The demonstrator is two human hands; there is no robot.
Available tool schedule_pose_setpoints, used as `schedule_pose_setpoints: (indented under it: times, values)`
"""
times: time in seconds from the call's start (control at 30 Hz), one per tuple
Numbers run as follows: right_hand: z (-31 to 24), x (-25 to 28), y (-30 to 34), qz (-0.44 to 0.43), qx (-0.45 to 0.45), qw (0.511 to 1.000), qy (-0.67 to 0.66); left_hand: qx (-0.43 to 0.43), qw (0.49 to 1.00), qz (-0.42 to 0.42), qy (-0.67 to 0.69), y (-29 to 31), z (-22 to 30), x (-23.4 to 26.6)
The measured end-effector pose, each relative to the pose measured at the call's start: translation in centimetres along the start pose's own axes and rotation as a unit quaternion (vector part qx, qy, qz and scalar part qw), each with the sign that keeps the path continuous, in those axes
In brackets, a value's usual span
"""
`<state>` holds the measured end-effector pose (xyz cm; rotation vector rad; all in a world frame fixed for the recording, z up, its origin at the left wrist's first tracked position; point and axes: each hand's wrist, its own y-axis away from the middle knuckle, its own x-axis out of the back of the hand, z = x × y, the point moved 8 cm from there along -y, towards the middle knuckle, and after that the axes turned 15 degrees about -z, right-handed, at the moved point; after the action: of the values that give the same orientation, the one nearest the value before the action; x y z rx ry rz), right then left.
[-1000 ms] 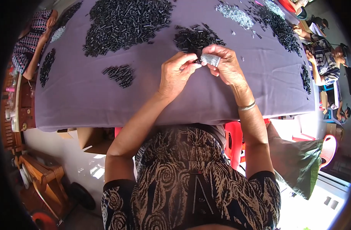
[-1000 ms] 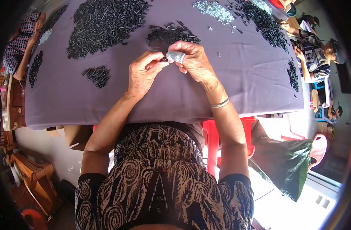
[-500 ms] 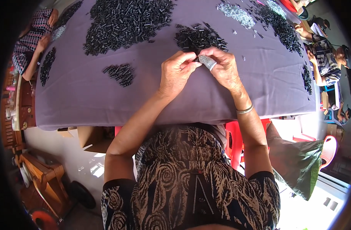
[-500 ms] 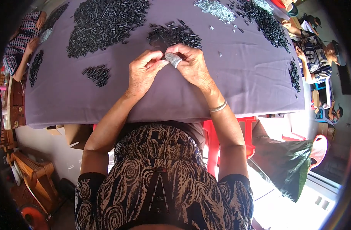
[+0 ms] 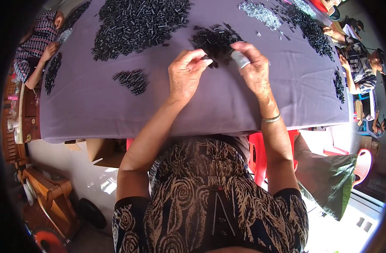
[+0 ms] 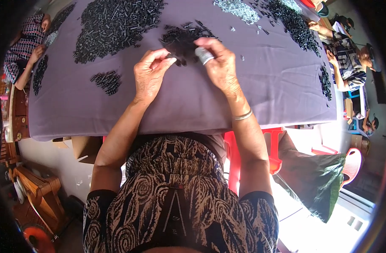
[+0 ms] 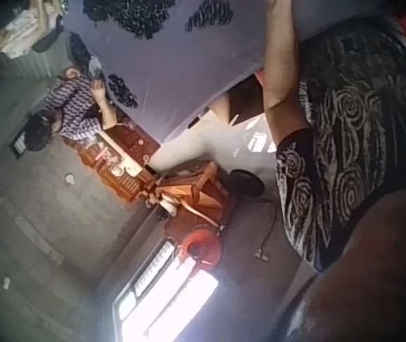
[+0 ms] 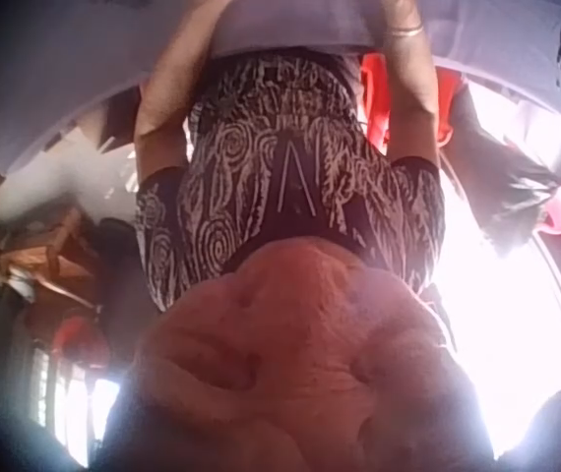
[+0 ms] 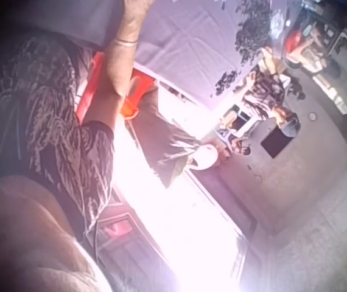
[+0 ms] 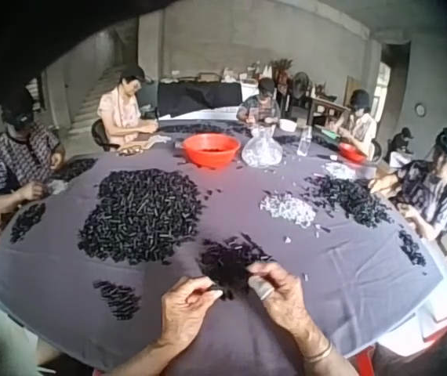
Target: Sorting small black plastic parts from a table and placing them into a small clear plastic bag.
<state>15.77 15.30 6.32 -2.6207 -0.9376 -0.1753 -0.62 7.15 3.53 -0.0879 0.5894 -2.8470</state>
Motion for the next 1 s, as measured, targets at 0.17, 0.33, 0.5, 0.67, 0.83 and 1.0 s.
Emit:
schedule_pose_setpoints:
  times: [0.17, 0.33, 0.5, 0.67, 0.83, 1.0]
  values:
    - [2.0, 3.9, 0.1, 0.075, -0.054, 0.996, -0.003, -0.002, 0.997, 0.038, 0.061, -0.2, 0.1, 1.3]
    - [2.6, 3.1, 0.1, 0.050, -0.091, 0.988, -0.118, 0.003, 0.998, 0.046, 0.040, -0.2, -0.5, 1.9]
    - [3.6, 3.1, 0.1, 0.027, -0.115, 0.982, -0.145, 0.024, 0.998, 0.052, 0.019, -0.2, -0.9, 2.0]
    - [3.0, 1.8, -0.4, -0.033, -0.065, 0.994, 0.081, 0.024, 0.998, 0.048, 0.031, -0.1, -1.0, 1.9]
    - [1.7, 0.4, -0.4, -0.050, -0.016, 0.983, 0.175, 0.026, 0.999, 0.039, 0.025, 0.0, -0.8, 1.6]
    - [0.2, -1.3, -0.2, -0.070, 0.007, 0.946, 0.318, 0.034, 0.999, 0.034, 0.017, 0.0, -0.8, 1.3]
